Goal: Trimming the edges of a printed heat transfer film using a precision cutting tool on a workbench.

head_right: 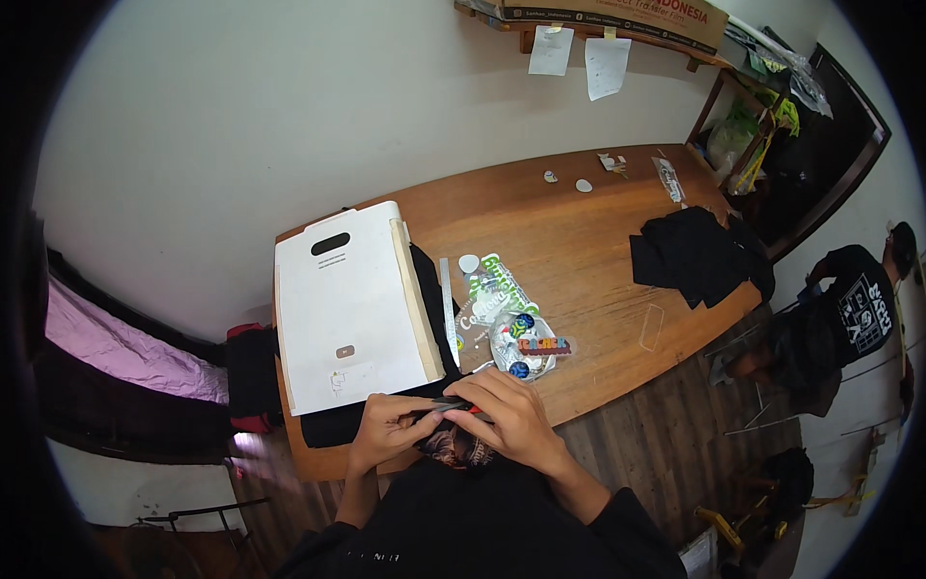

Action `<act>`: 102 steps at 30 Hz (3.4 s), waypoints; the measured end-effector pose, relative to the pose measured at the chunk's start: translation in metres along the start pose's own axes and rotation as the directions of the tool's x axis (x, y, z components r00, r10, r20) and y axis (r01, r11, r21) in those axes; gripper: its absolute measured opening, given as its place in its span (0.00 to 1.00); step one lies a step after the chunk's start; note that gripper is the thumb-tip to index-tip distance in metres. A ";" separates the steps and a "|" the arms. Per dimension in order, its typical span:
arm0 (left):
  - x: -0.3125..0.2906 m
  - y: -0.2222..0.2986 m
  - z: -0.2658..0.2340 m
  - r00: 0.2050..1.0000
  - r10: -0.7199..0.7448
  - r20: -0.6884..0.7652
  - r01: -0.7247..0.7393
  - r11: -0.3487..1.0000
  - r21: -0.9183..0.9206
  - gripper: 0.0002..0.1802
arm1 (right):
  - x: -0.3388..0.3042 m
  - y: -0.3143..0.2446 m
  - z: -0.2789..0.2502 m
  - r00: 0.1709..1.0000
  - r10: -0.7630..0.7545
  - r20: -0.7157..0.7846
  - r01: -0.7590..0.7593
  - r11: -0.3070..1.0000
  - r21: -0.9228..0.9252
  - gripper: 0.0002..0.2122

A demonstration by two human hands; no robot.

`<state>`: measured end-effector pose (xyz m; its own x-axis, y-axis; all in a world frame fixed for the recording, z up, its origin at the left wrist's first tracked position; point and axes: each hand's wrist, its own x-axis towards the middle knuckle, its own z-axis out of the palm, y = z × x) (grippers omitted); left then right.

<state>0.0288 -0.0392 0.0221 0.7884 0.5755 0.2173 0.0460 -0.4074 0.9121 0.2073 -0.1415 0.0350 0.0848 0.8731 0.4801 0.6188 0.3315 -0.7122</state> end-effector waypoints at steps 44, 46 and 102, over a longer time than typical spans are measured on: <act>-0.004 0.013 0.003 0.999 0.029 0.024 -0.029 0.999 0.020 0.10 | -0.006 -0.005 -0.004 1.000 -0.030 -0.004 0.031 0.999 0.022 0.11; -0.003 0.014 0.002 0.999 -0.002 0.047 0.001 1.000 0.024 0.10 | -0.007 -0.004 -0.003 0.999 -0.036 -0.008 0.036 0.999 0.018 0.11; -0.004 0.004 0.002 0.998 0.000 0.068 0.001 1.000 -0.003 0.11 | -0.008 0.000 -0.002 1.000 -0.012 0.014 0.011 0.998 0.068 0.11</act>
<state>0.0275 -0.0446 0.0244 0.8280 0.5265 0.1929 0.0445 -0.4046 0.9134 0.2083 -0.1489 0.0322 0.0660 0.8741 0.4813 0.5653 0.3647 -0.7399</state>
